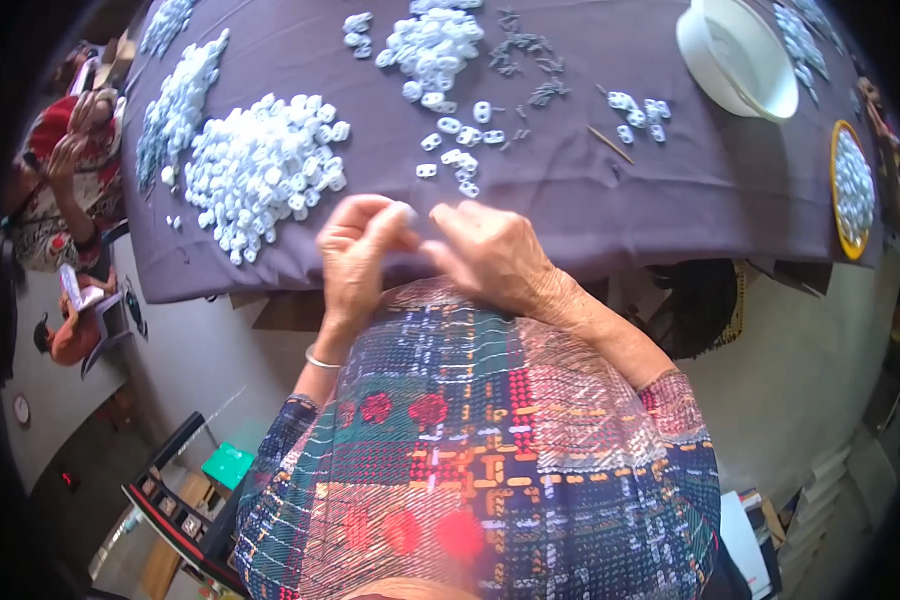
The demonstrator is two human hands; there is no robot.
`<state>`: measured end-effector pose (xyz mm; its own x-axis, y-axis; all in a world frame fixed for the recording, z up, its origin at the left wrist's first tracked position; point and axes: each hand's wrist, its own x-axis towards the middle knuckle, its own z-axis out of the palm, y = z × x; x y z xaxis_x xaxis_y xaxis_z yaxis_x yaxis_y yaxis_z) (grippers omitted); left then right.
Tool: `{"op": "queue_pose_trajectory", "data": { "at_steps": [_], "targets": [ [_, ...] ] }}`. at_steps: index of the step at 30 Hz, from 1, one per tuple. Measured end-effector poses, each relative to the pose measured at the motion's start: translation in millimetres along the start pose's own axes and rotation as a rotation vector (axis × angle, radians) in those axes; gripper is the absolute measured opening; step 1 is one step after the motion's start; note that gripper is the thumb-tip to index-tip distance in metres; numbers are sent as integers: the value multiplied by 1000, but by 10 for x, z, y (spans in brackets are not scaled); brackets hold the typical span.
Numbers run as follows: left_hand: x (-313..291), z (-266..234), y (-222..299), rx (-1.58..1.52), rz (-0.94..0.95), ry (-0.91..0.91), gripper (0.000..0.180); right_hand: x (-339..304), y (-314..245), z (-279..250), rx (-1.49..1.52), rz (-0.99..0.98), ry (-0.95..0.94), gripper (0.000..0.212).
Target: The person assembles plastic cord locks by hand, picking up plastic pieces and springs from the table and fitting them together.
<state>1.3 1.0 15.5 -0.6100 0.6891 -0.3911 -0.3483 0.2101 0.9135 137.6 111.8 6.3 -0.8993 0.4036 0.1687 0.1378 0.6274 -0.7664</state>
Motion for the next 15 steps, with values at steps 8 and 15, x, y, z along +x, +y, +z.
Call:
{"op": "queue_pose_trajectory", "data": {
  "at_steps": [8, 15],
  "targets": [
    [791, -732, 443, 1084, 901, 218, 14, 277, 551, -470, -398, 145, 438, 9],
    [900, -841, 527, 1448, 1041, 468, 17, 494, 652, -402, -485, 207, 253, 8]
  ]
}}
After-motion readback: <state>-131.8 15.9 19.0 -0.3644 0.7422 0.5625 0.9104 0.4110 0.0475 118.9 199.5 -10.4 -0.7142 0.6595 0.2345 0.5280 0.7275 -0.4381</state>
